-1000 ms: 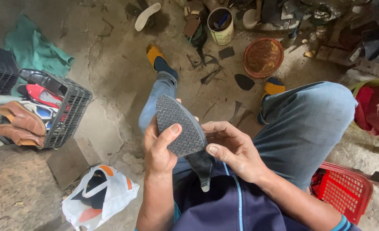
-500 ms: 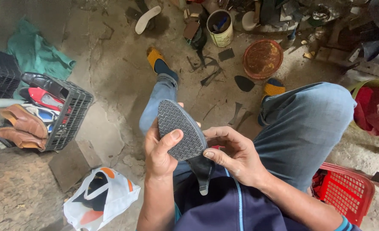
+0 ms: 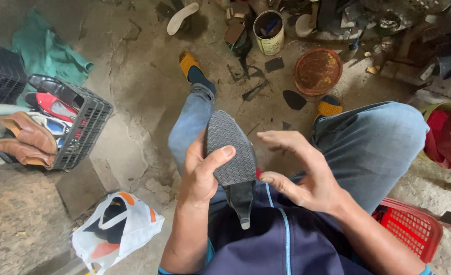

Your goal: Trimming and fitting a new rubber sole to a shoe using scissors and a knife in a repair shop.

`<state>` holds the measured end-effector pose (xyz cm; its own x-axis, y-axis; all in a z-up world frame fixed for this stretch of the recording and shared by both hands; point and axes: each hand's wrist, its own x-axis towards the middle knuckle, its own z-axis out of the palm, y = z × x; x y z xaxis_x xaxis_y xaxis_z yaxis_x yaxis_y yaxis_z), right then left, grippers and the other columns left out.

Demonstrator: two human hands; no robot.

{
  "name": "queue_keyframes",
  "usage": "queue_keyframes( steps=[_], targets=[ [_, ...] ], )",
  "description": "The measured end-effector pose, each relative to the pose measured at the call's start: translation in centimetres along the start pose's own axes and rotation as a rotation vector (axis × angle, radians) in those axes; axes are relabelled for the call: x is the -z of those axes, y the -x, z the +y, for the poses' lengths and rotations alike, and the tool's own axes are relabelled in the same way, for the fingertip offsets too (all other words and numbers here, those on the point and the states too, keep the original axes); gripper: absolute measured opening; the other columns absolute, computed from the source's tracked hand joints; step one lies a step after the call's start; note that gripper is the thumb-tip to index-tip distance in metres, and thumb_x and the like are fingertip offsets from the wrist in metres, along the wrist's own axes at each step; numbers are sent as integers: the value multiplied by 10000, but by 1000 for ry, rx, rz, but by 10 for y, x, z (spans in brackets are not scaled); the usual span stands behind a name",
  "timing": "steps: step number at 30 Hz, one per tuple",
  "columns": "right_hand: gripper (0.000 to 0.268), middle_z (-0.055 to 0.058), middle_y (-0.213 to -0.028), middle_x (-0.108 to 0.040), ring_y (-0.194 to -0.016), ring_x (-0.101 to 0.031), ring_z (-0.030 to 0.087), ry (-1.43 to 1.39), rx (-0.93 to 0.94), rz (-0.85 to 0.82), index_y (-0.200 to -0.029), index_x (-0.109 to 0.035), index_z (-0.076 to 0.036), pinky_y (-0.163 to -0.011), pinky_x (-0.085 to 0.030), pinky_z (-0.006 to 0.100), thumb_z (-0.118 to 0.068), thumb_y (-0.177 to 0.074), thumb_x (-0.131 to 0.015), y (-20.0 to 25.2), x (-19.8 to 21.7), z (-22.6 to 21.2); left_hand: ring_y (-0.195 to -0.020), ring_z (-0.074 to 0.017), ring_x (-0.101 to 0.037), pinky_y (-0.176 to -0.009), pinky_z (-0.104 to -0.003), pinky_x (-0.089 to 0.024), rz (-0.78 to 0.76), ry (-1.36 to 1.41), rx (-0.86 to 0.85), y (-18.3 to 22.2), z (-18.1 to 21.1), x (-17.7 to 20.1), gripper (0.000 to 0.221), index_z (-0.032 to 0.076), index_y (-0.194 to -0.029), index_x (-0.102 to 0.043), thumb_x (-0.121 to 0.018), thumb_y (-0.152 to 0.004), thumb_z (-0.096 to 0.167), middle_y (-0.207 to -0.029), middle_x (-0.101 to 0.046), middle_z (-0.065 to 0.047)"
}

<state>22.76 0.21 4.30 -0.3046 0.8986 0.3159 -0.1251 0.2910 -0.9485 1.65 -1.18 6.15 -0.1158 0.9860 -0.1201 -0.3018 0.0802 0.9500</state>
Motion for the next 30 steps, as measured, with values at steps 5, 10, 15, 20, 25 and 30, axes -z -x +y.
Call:
queue_keyframes(
  steps=[5, 10, 15, 20, 25, 30],
  targets=[
    [658, 226, -1533, -505, -1473, -472, 456, 434, 310, -289, -1428, -513, -15, -1221, -443, 550, -404, -943, -727, -18, 8, -16, -940, -196, -660, -837, -321, -557, -14, -127, 173, 9, 22, -16, 431, 12, -1224, -635, -728, -851, 205, -1034, -697, -73],
    [729, 211, -1611, -415, -1529, -390, 478, 644, 465, -346, -1529, -439, -56, -1233, -438, 564, -514, -1005, -657, -16, 6, -10, -1089, -177, -633, -969, -297, -539, -115, -394, 0, 23, 28, -18, 518, 44, -1356, -574, -703, -904, 261, -1185, -654, -55],
    [599, 187, -1532, -495, -1456, -477, 433, 733, 615, -265, -1459, -514, -65, -1190, -486, 595, -490, -1050, -618, -7, 8, -8, -1240, -242, -662, -1090, -333, -531, -261, -556, -169, 33, 39, -25, 506, 27, -1382, -523, -668, -946, 239, -1348, -653, -133],
    [591, 195, -1497, -522, -1401, -558, 454, 735, 663, -207, -1444, -514, -42, -1158, -513, 584, -465, -1054, -643, 3, 9, 1, -1075, -240, -735, -945, -304, -607, -314, -652, -248, 36, 29, -24, 531, 8, -1391, -493, -680, -955, 245, -1293, -682, -139],
    [576, 218, -1450, -553, -1311, -656, 457, 678, 662, -150, -1403, -529, -22, -1095, -567, 574, -416, -1017, -696, 9, 5, 9, -1191, -291, -710, -1042, -336, -583, -351, -667, -269, 36, 25, -26, 549, -26, -1403, -468, -685, -957, 210, -1337, -657, -182],
    [809, 279, -1530, -486, -1363, -633, 415, 537, 373, -187, -1457, -486, 19, -1075, -594, 460, -468, -894, -803, 19, 0, 14, -948, -163, -689, -819, -294, -586, -240, -683, 23, 33, 31, -31, 572, 49, -1348, -560, -637, -891, 383, -1108, -709, -66]
  ],
)
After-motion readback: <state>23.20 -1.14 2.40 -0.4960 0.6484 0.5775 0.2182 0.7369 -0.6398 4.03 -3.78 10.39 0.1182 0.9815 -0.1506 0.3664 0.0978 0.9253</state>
